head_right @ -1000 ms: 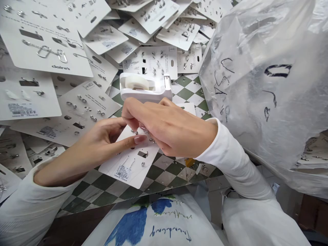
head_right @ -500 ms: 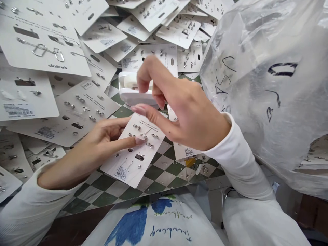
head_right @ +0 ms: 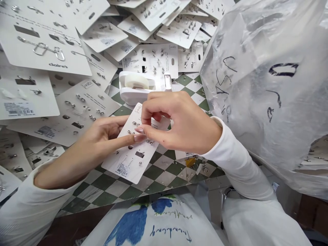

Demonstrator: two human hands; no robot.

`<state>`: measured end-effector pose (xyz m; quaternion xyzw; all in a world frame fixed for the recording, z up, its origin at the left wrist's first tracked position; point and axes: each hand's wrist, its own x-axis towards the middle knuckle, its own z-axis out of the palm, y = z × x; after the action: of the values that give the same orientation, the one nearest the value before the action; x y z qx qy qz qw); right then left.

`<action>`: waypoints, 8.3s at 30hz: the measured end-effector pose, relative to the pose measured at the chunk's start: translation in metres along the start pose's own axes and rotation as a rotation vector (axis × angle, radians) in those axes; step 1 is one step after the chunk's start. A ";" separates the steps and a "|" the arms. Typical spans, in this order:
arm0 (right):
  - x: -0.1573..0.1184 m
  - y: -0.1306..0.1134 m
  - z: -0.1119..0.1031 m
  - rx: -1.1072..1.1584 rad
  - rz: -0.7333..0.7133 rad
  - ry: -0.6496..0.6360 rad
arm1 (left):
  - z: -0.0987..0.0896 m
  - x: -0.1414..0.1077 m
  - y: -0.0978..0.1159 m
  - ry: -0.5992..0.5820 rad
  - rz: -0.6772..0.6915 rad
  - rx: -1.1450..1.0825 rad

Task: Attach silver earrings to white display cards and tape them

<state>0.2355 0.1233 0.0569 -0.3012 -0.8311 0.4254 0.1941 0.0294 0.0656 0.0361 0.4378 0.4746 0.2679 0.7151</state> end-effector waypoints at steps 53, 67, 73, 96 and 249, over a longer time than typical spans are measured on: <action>0.004 -0.003 0.012 0.295 0.580 -0.046 | 0.003 -0.001 -0.010 0.047 0.073 0.211; -0.001 0.002 -0.006 0.083 0.369 -0.122 | 0.002 -0.001 -0.005 -0.024 -0.033 0.072; -0.003 -0.002 -0.006 -0.033 0.252 -0.090 | 0.001 -0.002 -0.001 -0.034 -0.011 0.029; 0.003 0.009 0.000 0.465 0.324 -0.216 | 0.004 0.000 -0.007 0.035 0.219 0.292; -0.001 -0.012 0.035 0.369 0.047 0.429 | 0.033 -0.006 -0.026 0.369 0.418 -0.306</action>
<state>0.2120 0.0964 0.0467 -0.3630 -0.6722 0.5006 0.4072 0.0560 0.0364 0.0217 0.3573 0.4503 0.5520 0.6041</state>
